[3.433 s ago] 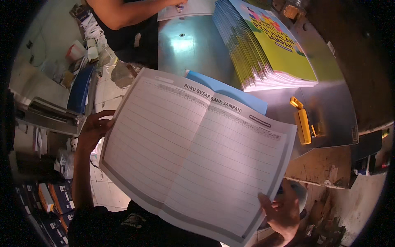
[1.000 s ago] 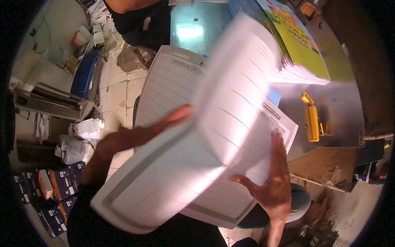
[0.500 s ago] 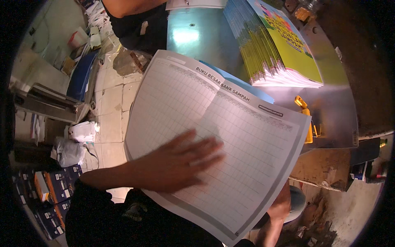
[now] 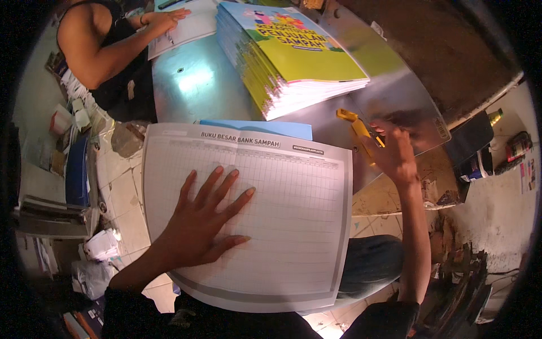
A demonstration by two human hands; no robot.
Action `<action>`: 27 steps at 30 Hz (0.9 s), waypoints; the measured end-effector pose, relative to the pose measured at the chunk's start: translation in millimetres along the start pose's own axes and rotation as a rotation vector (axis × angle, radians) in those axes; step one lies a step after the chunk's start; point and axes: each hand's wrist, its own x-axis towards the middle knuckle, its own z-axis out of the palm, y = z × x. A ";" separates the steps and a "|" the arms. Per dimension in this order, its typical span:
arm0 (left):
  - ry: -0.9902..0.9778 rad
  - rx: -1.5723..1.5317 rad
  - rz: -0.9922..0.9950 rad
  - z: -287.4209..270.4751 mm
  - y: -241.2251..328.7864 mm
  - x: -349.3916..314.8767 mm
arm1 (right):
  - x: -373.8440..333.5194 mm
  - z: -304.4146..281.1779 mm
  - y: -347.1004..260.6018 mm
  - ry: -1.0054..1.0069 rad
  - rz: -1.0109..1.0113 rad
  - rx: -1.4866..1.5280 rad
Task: The person staples sheets of paper together using a handheld stapler, then folds, opens, and flips through the pages of the assembled booklets by hand.
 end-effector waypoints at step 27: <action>0.266 -0.214 -0.212 17.8 -32.7 34.3 | -19.0 43.0 -161.2 -0.315 -0.342 0.531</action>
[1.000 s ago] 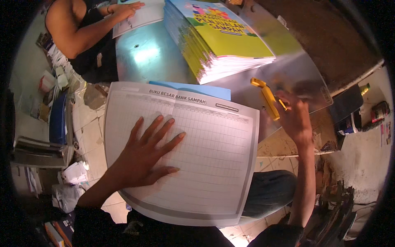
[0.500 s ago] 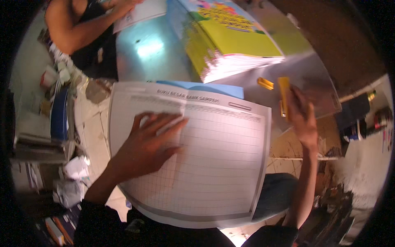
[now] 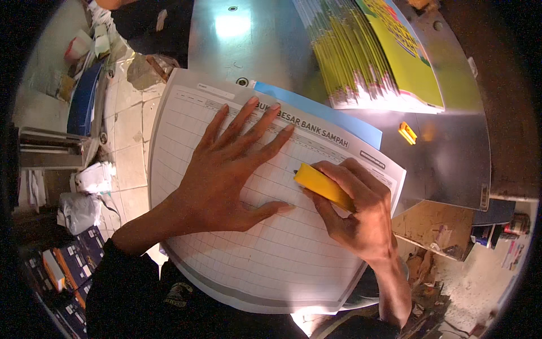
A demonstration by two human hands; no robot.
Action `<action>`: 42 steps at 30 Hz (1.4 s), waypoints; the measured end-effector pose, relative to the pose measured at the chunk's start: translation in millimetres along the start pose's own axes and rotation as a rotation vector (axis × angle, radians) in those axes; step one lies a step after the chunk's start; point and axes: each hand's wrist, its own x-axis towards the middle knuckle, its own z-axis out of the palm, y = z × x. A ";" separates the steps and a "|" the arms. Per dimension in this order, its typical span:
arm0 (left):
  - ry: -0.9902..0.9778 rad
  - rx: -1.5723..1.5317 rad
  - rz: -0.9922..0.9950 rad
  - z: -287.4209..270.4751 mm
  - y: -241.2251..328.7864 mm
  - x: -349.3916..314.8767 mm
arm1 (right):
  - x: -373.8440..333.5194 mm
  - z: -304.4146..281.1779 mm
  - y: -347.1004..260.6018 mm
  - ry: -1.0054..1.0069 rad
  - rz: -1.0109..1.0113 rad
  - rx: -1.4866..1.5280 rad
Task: The person staples sheets of paper together using a handheld stapler, then folds, opens, and flips through the pages of the assembled booklets by hand.
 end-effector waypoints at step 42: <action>-0.036 -0.094 0.013 1.8 -4.6 -0.4 | 19.8 4.5 -3.1 -0.132 -0.053 -0.229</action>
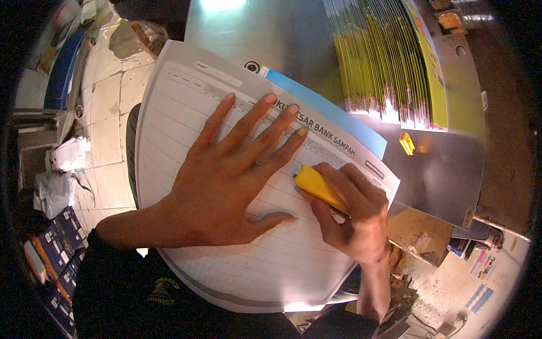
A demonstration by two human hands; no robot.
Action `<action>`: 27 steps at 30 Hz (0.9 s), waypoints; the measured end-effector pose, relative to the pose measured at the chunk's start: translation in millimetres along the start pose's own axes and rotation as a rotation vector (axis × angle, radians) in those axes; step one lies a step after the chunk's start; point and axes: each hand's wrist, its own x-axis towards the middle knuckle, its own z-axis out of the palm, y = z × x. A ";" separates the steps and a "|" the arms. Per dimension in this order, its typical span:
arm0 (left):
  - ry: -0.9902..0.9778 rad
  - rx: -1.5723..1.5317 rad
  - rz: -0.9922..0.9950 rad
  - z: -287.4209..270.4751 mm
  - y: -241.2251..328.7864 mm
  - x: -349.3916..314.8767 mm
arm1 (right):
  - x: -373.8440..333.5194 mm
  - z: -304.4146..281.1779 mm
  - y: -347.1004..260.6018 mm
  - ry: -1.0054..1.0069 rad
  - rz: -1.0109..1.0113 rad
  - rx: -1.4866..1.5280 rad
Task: The person staples sheets of paper together using a handheld stapler, then folds, opens, and flips through the pages of the assembled booklets by hand.
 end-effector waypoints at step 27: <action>0.040 -0.015 0.025 2.4 -5.2 0.4 | 19.4 -9.6 2.7 -0.304 0.362 0.380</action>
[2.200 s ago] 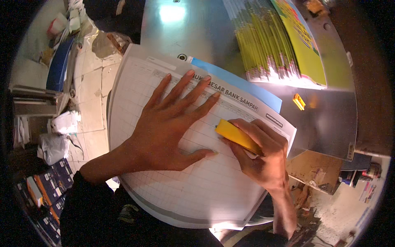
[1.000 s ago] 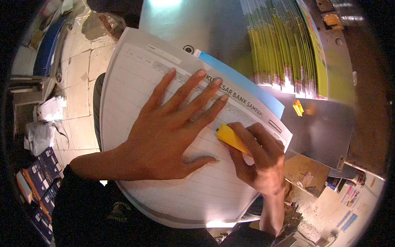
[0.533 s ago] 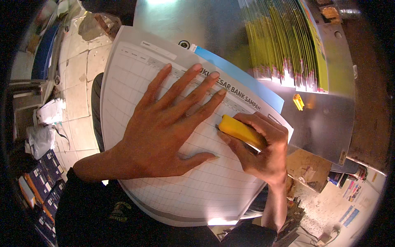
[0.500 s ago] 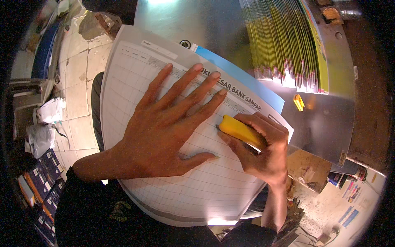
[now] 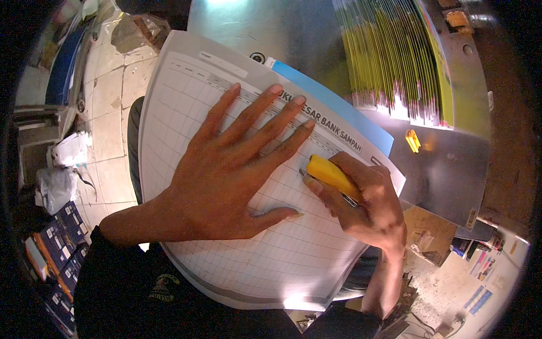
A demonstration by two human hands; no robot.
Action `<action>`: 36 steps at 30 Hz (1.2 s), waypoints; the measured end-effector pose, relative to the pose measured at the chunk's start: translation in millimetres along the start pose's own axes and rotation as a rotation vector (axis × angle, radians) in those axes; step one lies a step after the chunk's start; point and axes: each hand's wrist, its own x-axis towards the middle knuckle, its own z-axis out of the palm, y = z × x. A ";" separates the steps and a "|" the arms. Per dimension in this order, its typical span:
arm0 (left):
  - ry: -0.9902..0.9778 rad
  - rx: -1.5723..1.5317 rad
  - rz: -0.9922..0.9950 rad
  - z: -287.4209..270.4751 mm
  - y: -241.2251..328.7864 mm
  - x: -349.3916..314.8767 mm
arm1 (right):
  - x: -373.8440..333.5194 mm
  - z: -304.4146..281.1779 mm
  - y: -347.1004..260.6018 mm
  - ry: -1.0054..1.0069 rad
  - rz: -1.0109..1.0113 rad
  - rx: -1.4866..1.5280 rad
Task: The person staples sheets of paper together using a handheld stapler, then folds, opens, and flips through the pages of the assembled booklets by hand.
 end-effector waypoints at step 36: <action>0.000 0.033 -0.035 -3.1 4.1 -1.3 | -11.9 4.3 7.4 0.177 0.291 0.500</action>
